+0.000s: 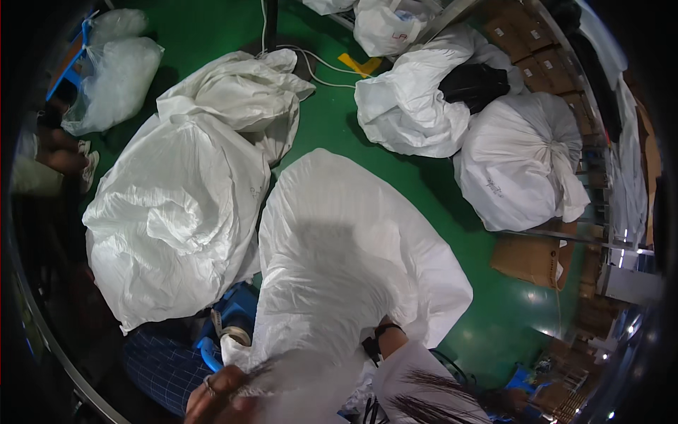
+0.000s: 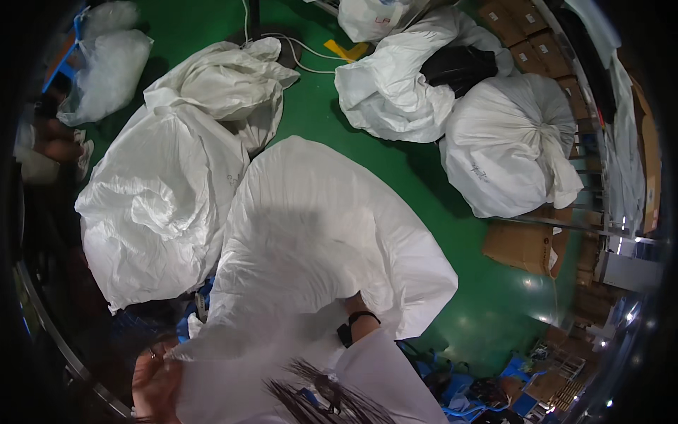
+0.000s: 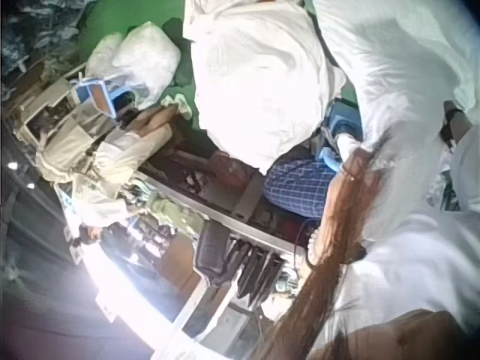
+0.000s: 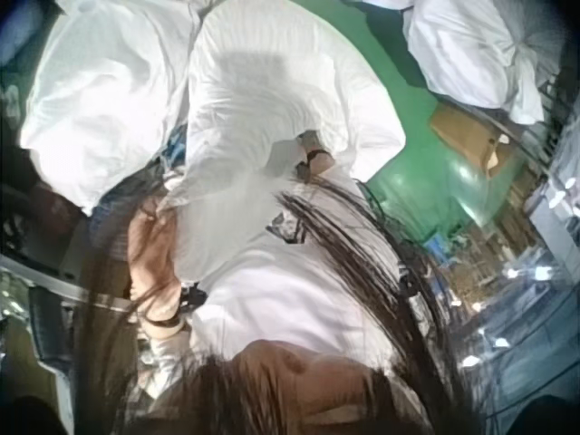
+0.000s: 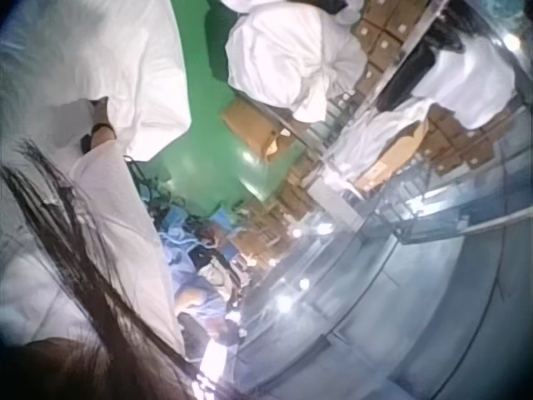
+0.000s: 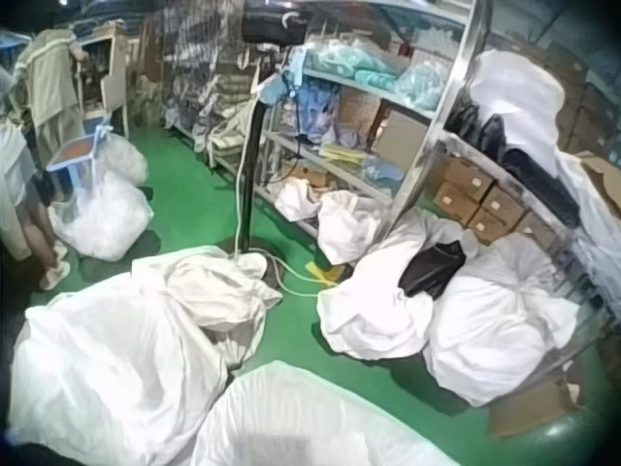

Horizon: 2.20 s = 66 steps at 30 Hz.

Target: Inspecting and organizing finished shoes on an assembly line in a factory.

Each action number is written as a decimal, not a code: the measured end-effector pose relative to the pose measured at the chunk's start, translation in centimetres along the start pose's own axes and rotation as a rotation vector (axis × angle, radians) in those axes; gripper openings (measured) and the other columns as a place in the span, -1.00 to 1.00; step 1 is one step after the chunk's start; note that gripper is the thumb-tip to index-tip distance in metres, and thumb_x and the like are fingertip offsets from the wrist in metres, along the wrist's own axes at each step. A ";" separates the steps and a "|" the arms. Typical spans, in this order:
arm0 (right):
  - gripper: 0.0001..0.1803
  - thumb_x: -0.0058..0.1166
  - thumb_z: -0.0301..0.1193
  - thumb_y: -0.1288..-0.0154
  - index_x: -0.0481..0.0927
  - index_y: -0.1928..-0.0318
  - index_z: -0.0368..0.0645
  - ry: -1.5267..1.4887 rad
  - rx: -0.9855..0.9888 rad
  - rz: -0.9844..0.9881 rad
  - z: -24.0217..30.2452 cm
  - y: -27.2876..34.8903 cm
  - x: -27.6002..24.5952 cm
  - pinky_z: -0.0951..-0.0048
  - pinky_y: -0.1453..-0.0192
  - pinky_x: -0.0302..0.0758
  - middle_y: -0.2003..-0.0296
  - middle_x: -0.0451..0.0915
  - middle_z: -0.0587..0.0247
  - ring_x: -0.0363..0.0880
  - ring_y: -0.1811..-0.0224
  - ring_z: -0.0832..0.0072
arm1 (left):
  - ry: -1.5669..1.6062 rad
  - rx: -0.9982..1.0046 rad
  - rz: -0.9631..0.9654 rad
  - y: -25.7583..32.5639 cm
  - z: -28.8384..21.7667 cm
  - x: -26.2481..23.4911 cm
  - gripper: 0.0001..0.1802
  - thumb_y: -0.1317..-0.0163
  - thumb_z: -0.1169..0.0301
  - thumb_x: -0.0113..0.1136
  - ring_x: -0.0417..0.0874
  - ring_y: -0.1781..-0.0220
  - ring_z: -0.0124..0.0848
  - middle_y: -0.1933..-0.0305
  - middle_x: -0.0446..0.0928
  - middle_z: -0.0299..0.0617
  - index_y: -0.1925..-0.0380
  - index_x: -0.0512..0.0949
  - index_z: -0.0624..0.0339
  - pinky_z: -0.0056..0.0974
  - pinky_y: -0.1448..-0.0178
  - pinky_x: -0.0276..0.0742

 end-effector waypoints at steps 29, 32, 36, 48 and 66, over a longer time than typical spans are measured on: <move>-0.52 0.01 -0.30 -0.29 0.32 -0.20 -0.07 -0.122 -0.149 -0.121 -5.7 -4.1 -0.6 0.16 -0.20 0.34 -0.12 0.38 0.15 0.34 -0.16 0.28 | -0.157 -0.212 -0.195 -0.3 3.3 4.2 -0.81 -0.26 0.33 0.07 0.44 0.45 -0.63 0.49 0.46 -0.37 0.42 0.39 0.22 -0.50 0.30 0.35; -0.53 0.02 -0.30 -0.29 0.33 -0.20 -0.07 -0.118 -0.229 -0.064 -1.4 -3.6 4.0 0.17 -0.20 0.34 -0.11 0.39 0.15 0.34 -0.15 0.29 | -0.195 -0.168 -0.273 -2.8 -3.9 10.3 -0.80 -0.26 0.32 0.07 0.43 0.46 -0.64 0.50 0.46 -0.38 0.42 0.39 0.22 -0.50 0.30 0.35; -0.53 0.03 -0.31 -0.28 0.34 -0.19 -0.08 -0.160 -0.266 -0.223 -2.8 -3.2 -2.1 0.18 -0.19 0.35 -0.10 0.40 0.15 0.35 -0.14 0.30 | -0.177 -0.195 -0.158 1.7 1.9 4.5 -0.80 -0.26 0.32 0.07 0.42 0.47 -0.64 0.51 0.45 -0.38 0.43 0.39 0.22 -0.50 0.31 0.34; -0.55 0.05 -0.32 -0.27 0.36 -0.16 -0.11 -0.201 -0.456 -0.361 2.6 -2.0 -3.9 0.22 -0.17 0.36 -0.07 0.42 0.15 0.38 -0.11 0.32 | -0.312 -0.164 -0.017 2.6 0.7 3.5 -0.80 -0.34 0.40 -0.05 0.32 0.45 -0.70 0.49 0.41 -0.43 0.42 0.44 0.28 -0.49 0.34 0.24; -0.57 0.09 -0.34 -0.25 0.40 -0.12 -0.16 -0.386 -0.631 -0.566 3.4 -1.3 -5.3 0.27 -0.13 0.39 -0.02 0.47 0.15 0.42 -0.06 0.36 | -0.275 -0.170 -0.024 2.2 0.8 2.6 -0.81 -0.35 0.40 -0.03 0.36 0.43 -0.69 0.48 0.43 -0.39 0.41 0.45 0.28 -0.49 0.33 0.28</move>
Point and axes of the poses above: each hand's wrist, its own y-axis away from the middle knuckle, its own x-axis out of the palm, z = x × y, the point moved 5 cm from there along -y, towards the middle knuckle
